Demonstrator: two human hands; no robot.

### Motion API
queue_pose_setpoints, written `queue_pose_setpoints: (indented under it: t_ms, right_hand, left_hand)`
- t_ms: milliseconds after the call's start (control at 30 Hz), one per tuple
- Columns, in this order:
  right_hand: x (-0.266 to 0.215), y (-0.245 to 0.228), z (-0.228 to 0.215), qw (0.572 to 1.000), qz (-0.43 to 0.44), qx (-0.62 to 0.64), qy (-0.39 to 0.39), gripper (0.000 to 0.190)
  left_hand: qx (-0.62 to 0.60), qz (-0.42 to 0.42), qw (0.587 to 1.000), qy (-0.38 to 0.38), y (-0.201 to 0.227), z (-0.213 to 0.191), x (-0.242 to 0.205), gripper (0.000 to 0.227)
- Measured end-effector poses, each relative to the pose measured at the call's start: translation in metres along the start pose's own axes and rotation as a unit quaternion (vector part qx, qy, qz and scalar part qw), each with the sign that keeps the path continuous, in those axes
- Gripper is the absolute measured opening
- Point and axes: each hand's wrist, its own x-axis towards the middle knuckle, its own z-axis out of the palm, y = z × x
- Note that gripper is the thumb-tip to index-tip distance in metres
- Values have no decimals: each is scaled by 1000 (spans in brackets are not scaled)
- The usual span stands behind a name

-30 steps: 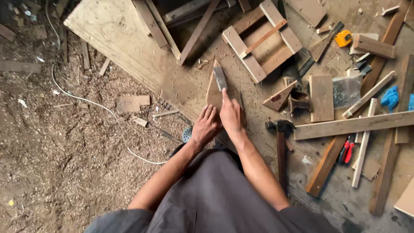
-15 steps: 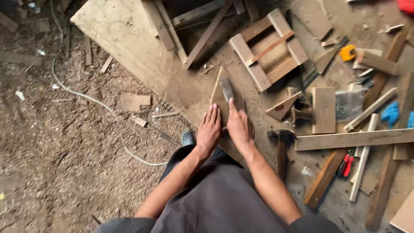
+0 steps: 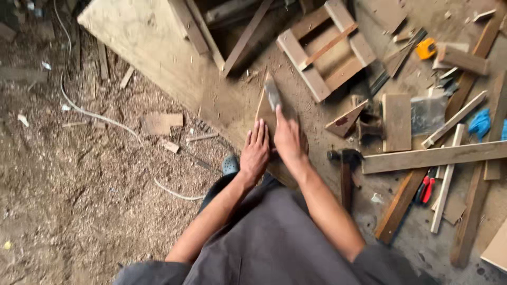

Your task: The person uses a hammer and chisel to carve a triangular shape into a rectangular piece of wood. They then use a metal file to smooth the edges of the carved piece.

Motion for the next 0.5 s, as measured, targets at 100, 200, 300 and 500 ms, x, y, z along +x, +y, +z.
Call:
queue_pose_setpoints:
  t_ms: [100,200,300,500]
  right_hand:
    - [2,7,5,999,15,16,-26,54]
    - [-21,16,19,999,-36,32,25,50]
    - [-2,14,10,996,-70,-20,55,50]
    - [-10,4,9,995,-55,-2,88,50]
  left_hand:
    - [-28,-12,999,-19,1,0,2,80]
    - [-35,-10,999,-3,5,9,-23,75]
    - [-51,-12,999,5,1,6,-1,77]
    - [86,7,996,-5,9,5,-10,69]
